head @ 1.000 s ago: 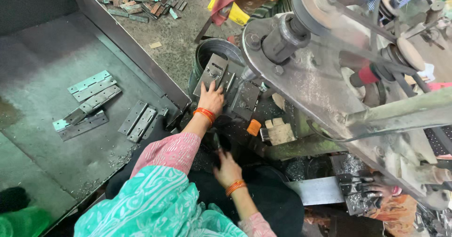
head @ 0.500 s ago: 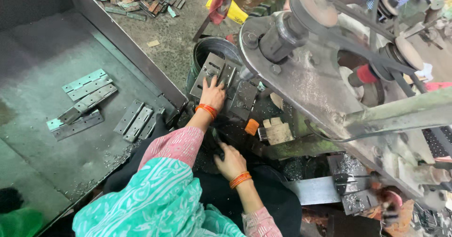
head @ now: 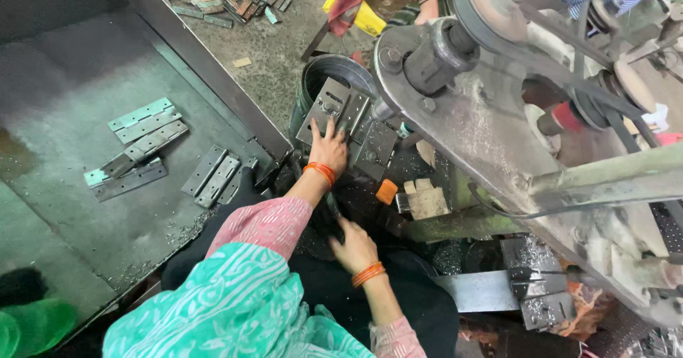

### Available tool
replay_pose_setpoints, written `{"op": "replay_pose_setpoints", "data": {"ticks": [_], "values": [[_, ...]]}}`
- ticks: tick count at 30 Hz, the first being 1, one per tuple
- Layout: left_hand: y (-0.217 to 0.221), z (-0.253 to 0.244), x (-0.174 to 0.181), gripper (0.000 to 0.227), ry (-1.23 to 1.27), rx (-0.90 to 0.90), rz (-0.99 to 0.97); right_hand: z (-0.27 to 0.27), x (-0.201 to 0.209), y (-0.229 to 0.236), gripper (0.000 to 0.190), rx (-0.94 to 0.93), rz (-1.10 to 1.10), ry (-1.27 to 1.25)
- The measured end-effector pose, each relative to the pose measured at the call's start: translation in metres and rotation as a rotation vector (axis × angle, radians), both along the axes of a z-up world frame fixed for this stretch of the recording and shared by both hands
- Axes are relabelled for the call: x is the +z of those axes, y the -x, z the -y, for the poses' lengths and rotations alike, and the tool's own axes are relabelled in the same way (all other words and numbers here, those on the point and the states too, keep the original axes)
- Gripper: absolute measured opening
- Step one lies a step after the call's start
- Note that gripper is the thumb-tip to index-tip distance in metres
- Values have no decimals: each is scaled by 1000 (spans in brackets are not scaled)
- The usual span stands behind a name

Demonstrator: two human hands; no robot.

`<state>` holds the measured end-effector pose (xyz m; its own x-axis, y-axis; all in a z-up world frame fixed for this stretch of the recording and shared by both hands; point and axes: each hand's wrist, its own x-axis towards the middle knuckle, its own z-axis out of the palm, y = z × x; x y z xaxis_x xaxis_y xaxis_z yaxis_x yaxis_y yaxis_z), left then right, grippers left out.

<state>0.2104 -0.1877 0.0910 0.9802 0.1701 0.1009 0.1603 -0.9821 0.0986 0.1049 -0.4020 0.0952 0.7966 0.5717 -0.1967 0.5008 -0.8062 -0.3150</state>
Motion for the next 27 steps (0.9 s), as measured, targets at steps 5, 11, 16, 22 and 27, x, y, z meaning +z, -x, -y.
{"op": "replay_pose_setpoints", "data": {"ticks": [5,11,16,22,27], "values": [[-27,-4,-5,44,18,63,59,-1,-12,-6,57,3,24,83],[-30,-2,-10,43,45,60,157,12,-81,44,56,-95,-14,-111],[12,-24,10,32,189,150,241,16,-76,30,62,-18,-8,-143],[89,-112,-36,39,500,339,490,-5,15,-1,50,-24,-32,-21],[183,-149,-162,32,357,654,191,-30,54,6,48,2,-41,46]]}}
